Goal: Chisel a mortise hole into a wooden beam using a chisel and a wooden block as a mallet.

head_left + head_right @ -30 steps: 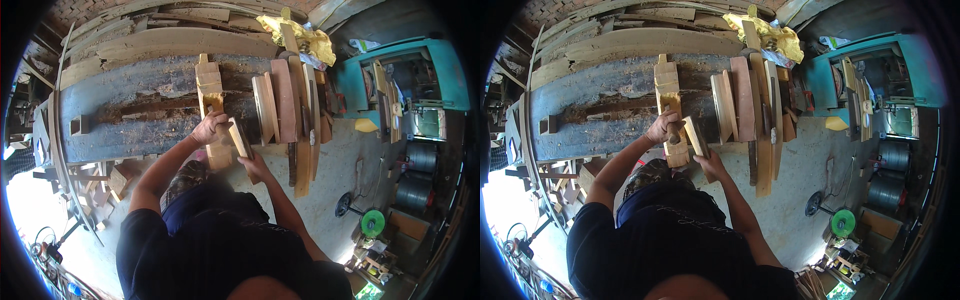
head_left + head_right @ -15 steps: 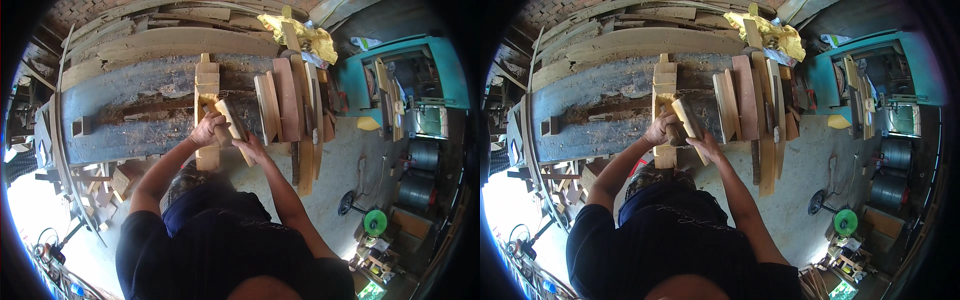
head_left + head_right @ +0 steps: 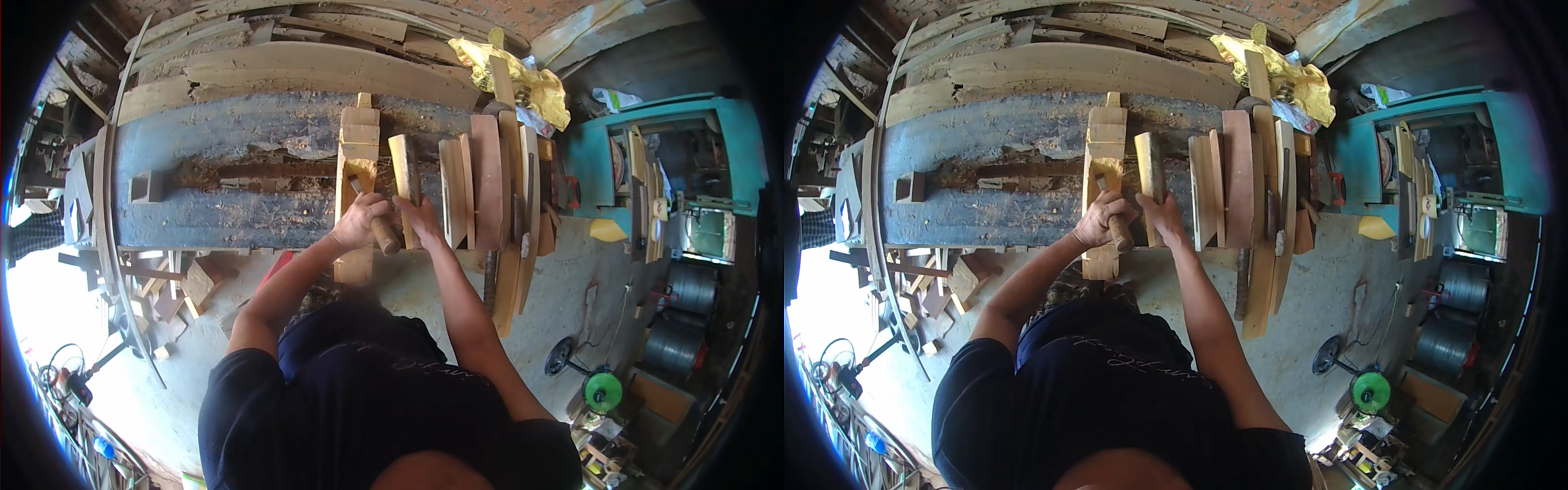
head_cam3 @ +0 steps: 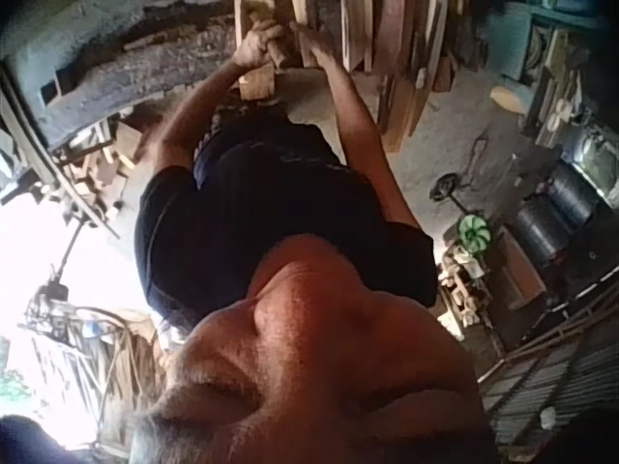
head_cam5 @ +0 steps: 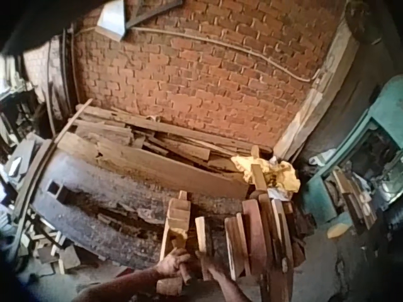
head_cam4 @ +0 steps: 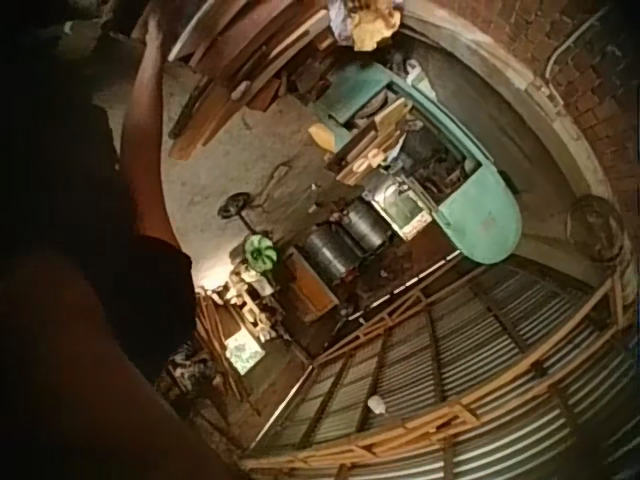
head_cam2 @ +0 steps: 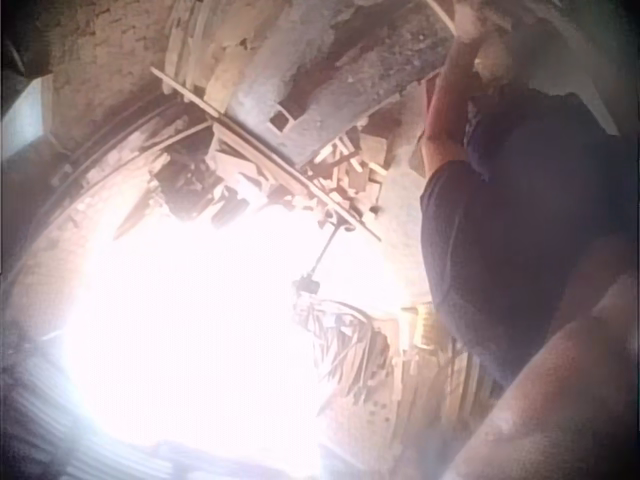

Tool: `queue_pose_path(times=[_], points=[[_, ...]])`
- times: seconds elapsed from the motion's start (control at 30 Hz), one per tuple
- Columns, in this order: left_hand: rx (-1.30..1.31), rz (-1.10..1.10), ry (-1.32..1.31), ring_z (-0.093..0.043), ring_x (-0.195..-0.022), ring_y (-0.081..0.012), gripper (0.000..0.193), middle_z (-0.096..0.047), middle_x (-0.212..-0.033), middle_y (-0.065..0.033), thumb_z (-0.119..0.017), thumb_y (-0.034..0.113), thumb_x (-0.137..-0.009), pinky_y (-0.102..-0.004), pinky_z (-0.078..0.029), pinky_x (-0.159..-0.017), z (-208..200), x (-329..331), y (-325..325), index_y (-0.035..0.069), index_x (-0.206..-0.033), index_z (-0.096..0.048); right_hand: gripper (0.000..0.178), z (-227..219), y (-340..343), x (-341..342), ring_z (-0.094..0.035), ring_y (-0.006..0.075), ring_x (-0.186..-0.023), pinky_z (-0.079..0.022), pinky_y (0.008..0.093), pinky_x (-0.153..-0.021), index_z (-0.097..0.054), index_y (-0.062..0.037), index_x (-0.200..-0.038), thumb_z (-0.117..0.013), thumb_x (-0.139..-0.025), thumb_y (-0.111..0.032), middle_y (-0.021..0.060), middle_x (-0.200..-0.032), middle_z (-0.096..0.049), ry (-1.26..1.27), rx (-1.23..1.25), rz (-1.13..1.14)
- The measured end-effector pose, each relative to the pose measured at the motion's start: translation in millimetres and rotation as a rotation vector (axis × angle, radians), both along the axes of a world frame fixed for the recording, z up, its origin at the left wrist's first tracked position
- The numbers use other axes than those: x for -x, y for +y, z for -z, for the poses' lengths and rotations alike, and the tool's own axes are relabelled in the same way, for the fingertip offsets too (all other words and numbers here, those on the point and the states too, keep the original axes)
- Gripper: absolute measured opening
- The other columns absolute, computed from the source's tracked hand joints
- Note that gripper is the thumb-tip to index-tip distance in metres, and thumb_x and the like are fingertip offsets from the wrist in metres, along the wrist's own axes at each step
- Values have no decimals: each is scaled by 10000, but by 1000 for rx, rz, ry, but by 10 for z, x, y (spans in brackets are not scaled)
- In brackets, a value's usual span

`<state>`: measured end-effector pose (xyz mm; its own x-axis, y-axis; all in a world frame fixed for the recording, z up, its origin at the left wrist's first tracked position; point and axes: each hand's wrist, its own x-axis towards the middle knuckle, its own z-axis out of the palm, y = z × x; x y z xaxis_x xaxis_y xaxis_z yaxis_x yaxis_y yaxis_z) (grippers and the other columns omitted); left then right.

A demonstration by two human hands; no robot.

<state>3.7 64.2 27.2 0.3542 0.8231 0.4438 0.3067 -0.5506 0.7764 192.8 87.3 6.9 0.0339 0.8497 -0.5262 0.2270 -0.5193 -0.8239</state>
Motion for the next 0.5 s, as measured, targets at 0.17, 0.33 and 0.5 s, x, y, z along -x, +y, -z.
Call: queue_pose_path(times=[0.17,0.33,0.5], points=[[139,-74,-117,-576,-776,-324,183,-557,-783,-102,-711,150,-707,-407,-448,-711,-173,-17,19,73,-832,-602,473,-434,-134,-138,-615,168,-907,-477,306,-805,-568,5,-1142,-754,-803,-268,86,-990,-657,13,7,-112],[401,-43,-474,-605,-687,-118,178,-619,-741,-21,-729,175,-778,-285,-498,-629,-305,78,379,63,-814,-596,512,-779,-130,-284,-618,170,-871,-489,291,-767,-556,10,-1136,-766,-807,-322,85,-966,-651,-35,-102,-164],[560,-80,-258,-532,-672,-80,182,-578,-695,-3,-696,190,-873,-269,-480,-632,-311,336,814,50,-819,-593,465,-2045,10,23,-587,146,-717,-497,294,-633,-529,-3,-1063,-751,-824,-335,68,-856,-604,-100,-539,-241]])
